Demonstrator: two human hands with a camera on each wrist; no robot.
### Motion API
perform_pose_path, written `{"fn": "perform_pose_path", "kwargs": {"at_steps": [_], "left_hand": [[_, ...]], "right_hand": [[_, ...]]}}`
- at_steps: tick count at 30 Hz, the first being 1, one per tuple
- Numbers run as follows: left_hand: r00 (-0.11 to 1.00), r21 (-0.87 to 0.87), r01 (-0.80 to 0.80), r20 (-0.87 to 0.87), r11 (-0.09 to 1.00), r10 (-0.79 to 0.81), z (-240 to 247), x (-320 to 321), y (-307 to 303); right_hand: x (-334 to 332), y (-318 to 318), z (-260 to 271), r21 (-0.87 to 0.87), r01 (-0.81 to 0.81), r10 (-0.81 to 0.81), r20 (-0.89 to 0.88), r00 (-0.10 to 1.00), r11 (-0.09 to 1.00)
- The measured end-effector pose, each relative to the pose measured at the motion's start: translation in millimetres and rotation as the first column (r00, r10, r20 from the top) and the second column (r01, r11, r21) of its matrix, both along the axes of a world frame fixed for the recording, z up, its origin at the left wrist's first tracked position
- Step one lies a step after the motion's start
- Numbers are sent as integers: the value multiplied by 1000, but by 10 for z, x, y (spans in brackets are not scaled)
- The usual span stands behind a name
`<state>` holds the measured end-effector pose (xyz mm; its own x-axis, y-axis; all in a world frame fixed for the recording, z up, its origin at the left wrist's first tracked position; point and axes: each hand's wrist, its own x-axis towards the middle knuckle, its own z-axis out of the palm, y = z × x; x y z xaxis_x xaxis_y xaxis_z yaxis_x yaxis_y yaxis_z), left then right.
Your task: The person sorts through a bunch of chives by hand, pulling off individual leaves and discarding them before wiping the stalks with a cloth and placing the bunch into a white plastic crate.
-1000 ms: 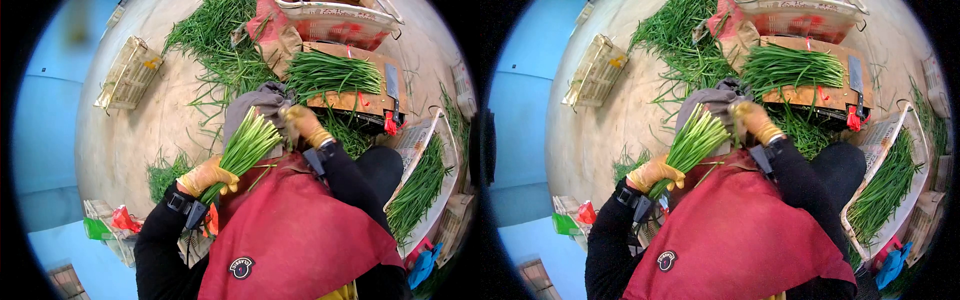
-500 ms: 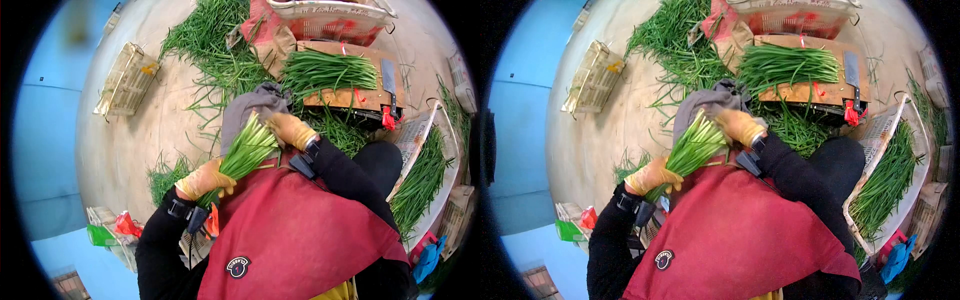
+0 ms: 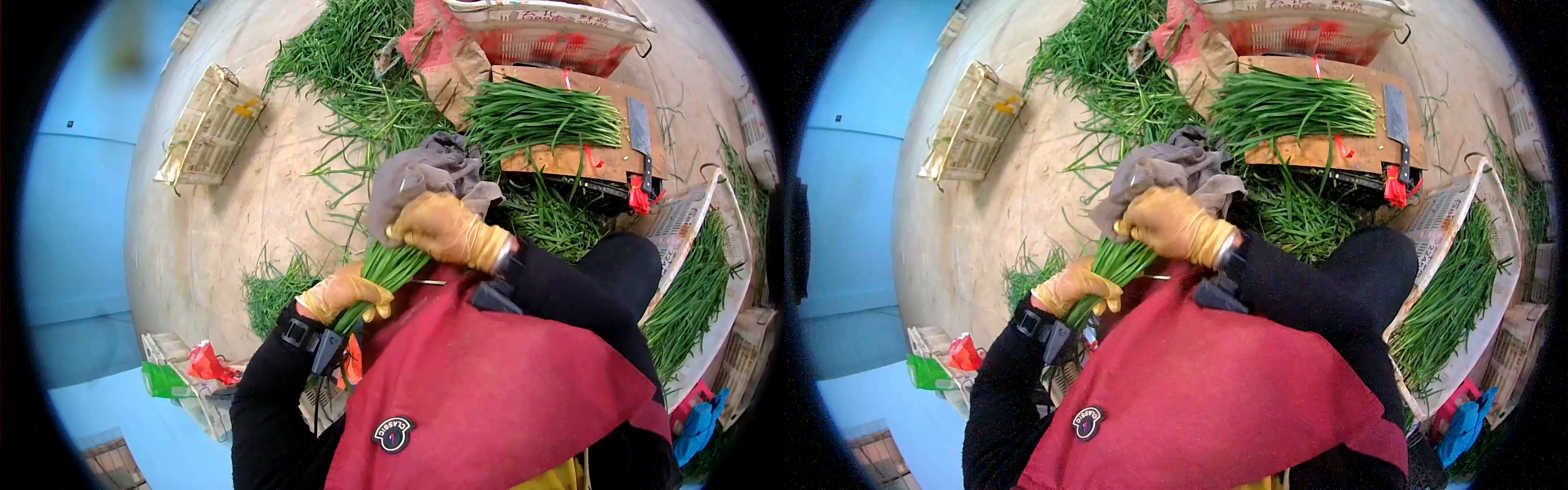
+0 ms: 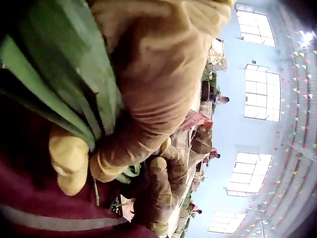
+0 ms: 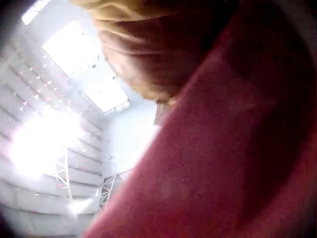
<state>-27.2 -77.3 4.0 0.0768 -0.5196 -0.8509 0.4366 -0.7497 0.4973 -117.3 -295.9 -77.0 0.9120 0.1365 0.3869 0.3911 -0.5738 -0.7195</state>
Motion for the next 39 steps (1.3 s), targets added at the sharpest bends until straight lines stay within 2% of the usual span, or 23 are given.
{"fn": "perform_pose_path", "kwargs": {"at_steps": [3, 4, 6, 8, 9, 10, 11, 12, 13, 15, 16, 18, 21, 22, 23, 25, 27, 28, 30, 33, 35, 38, 39], "left_hand": [[1000, 0, -9, -1, 1000, 9, -9, -3, 25], [1000, -5, -4, 1, 1000, 4, -2, -23, 39], [998, -18, 42, 37, 999, -41, 1, 16, 19], [992, 2, 100, 75, 995, -100, -62, 41, 108], [992, -3, 92, 85, 996, -91, 4, 11, 79], [989, 15, 115, 93, 993, -116, -11, 11, 92], [985, 36, 140, 96, 990, -143, -32, 24, 104], [980, 58, 170, 100, 984, -175, -44, 34, 104], [971, 72, 196, 124, 978, -204, -27, 33, 76], [948, 94, 251, 177, 963, -265, 43, 17, -24], [940, 106, 262, 197, 959, -278, 65, 15, -58], [924, 135, 277, 235, 951, -302, 94, 12, -79], [851, 227, 331, 346, 916, -394, 39, -23, -72], [865, 229, 317, 328, 920, -380, 61, -82, -37], [873, 216, 300, 330, 929, -359, 108, -101, -68], [901, 154, 236, 336, 960, -275, 121, -117, -86], [899, 144, 241, 340, 960, -277, 120, -139, -35], [896, 144, 250, 342, 958, -285, 120, -139, -18], [927, 83, 225, 290, 971, -240, 41, -109, 72], [978, -72, 115, 181, 991, -101, 0, -135, 205], [992, -190, 32, 127, 981, -8, 42, -98, 196], [992, -259, -46, 103, 965, 75, 206, -45, 103], [992, -278, -120, 15, 953, 129, 307, -37, 42]], "right_hand": [[108, -68, -261, 133, 198, -199, -3, 980, 971], [121, -133, -345, 114, 313, -315, 3, 949, 943], [68, -357, -536, -120, 309, -331, -348, 877, 944], [-89, -512, -656, 49, 454, -312, -659, 684, 890], [-48, -628, -899, 92, 506, -323, -668, 670, 858], [-67, -699, -916, 410, 478, -260, -483, 836, 777], [-96, -730, -949, 566, 519, -242, -493, 836, 641], [-116, -741, -614, 695, 544, -227, -500, 836, 471], [-156, -677, -166, 726, 456, -146, -450, 881, 514], [-56, -442, 127, 639, 87, 8, -144, 990, 764], [-34, -304, 217, 378, -47, 71, -49, 996, 925], [-34, -74, -48, 47, -20, 27, -152, 988, 999], [21, -89, -138, 194, 115, -63, -254, 965, 974], [23, -78, -99, 167, 203, -99, -485, 869, 965], [7, -100, -127, 148, 217, -123, -476, 871, 965], [16, -218, -204, 35, 253, -211, -449, 868, 967], [-36, -314, -411, -118, 298, -320, -418, 851, 947], [-133, -384, -610, -191, 310, -363, -536, 762, 931], [-271, -347, -751, -266, 359, -446, -532, 720, 895], [-312, -405, -859, -169, 401, -427, -516, 742, 901], [-423, -458, -830, -116, 460, -440, -562, 701, 880], [-524, -655, -951, -59, 420, -375, -573, 728, 906], [-559, -718, -808, -14, 401, -329, -596, 733, 916]]}}
